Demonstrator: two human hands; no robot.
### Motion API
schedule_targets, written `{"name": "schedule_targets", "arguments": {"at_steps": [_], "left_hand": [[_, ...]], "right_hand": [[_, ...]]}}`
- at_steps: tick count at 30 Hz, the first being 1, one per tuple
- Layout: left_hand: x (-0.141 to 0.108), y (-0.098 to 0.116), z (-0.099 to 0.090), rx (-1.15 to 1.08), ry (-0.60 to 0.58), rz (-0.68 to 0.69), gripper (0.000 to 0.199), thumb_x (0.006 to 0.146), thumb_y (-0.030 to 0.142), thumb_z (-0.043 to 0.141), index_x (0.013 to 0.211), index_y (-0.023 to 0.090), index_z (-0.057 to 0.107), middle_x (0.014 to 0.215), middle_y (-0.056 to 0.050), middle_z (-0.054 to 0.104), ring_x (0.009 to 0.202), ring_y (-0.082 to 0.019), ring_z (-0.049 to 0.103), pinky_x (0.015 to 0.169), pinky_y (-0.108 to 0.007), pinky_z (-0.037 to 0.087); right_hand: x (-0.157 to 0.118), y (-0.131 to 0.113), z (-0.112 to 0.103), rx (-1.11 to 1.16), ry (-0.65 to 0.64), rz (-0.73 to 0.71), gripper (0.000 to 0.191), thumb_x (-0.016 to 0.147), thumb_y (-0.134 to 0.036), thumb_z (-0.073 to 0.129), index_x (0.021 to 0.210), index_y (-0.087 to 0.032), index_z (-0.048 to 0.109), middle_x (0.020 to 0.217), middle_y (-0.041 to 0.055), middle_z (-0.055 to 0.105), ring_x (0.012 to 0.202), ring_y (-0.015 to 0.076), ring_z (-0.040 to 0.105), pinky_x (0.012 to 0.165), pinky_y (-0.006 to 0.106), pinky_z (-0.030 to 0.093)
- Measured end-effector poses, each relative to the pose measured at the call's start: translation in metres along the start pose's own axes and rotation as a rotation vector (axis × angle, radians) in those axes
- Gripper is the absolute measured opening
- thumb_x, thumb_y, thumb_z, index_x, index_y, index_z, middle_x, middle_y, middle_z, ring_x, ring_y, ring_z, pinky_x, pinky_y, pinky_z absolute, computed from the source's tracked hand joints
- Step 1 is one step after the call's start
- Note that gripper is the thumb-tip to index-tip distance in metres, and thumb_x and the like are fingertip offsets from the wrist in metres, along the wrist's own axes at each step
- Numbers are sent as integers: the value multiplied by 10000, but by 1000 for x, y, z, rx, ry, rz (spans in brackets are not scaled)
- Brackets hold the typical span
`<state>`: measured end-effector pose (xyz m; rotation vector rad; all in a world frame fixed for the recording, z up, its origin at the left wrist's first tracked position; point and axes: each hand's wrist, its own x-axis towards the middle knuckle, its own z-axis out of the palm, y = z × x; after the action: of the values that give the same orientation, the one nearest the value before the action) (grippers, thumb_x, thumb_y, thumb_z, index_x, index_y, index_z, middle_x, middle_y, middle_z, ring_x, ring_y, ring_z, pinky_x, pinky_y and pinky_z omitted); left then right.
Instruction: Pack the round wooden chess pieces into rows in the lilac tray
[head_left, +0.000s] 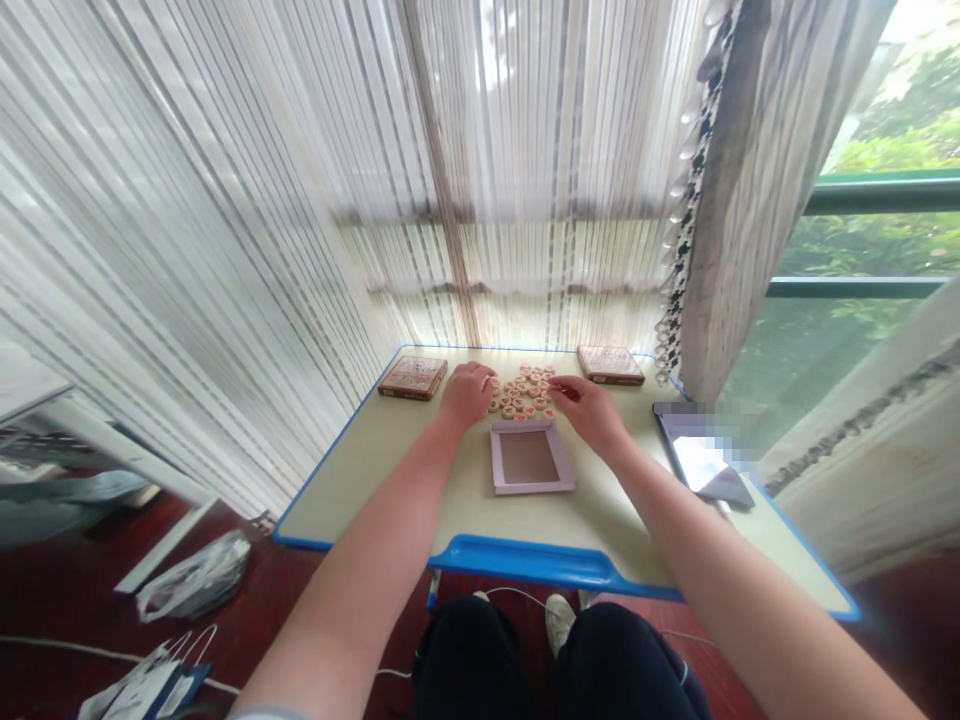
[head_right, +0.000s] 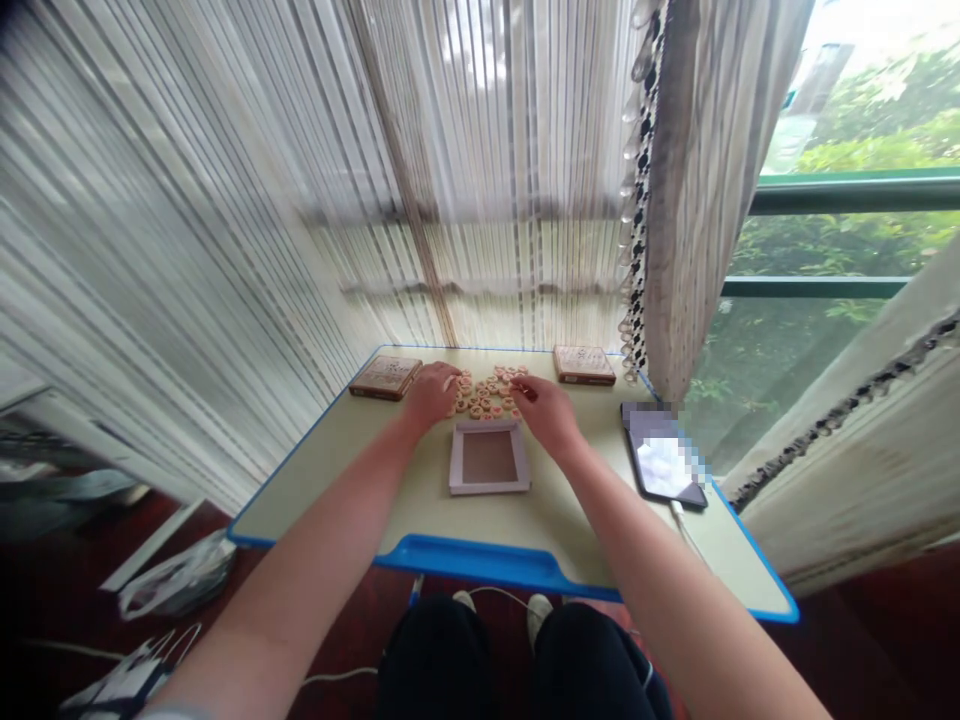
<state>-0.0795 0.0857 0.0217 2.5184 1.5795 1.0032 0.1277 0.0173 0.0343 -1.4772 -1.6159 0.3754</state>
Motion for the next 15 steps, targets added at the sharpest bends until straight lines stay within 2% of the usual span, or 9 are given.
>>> {"name": "schedule_targets", "arguments": {"at_steps": [3, 5, 7, 10, 12, 15], "left_hand": [[-9, 18, -16, -8, -272, 104, 213, 763, 267, 479, 834, 170, 655, 804, -43, 650, 758, -158, 575, 727, -268, 441], [-14, 22, -25, 13, -324, 101, 186, 716, 271, 514, 737, 148, 652, 728, -38, 640, 698, -150, 562, 653, -250, 423], [-17, 19, -30, -46, -442, 95, 181, 688, 282, 542, 741, 147, 651, 687, -17, 635, 646, -135, 556, 590, -232, 405], [-18, 10, -33, -150, -596, 0, 201, 655, 289, 587, 784, 151, 655, 650, -1, 629, 587, -120, 557, 530, -213, 396], [-17, 4, -31, -272, -712, -103, 251, 667, 300, 595, 869, 159, 645, 617, 6, 623, 538, -113, 560, 500, -208, 405], [-16, 0, -24, -446, -786, -210, 269, 670, 322, 625, 873, 146, 631, 587, 5, 615, 507, -116, 569, 479, -216, 436]], "right_hand": [[-6, 12, 0, 55, 44, -45, 285, 754, -254, 544, 1003, -169, 653, 895, 60, 685, 768, 157, 626, 729, 270, 485], [-7, 14, 2, 33, 23, -101, 298, 731, -225, 561, 1010, -165, 651, 896, 62, 679, 745, 151, 620, 718, 267, 485], [-9, 9, 1, -23, -9, -180, 305, 741, -223, 554, 1028, -177, 644, 905, 61, 670, 731, 148, 608, 706, 267, 479], [-17, -1, -2, -138, -103, -365, 295, 770, -241, 536, 1045, -206, 636, 958, 62, 655, 826, 171, 587, 746, 286, 456], [-22, -5, -4, -204, -158, -471, 248, 765, -253, 556, 986, -213, 658, 963, 66, 643, 915, 194, 553, 798, 303, 428], [-28, -8, -3, -305, -273, -545, 185, 737, -288, 595, 885, -229, 691, 911, 64, 622, 921, 211, 514, 794, 312, 406]]}}
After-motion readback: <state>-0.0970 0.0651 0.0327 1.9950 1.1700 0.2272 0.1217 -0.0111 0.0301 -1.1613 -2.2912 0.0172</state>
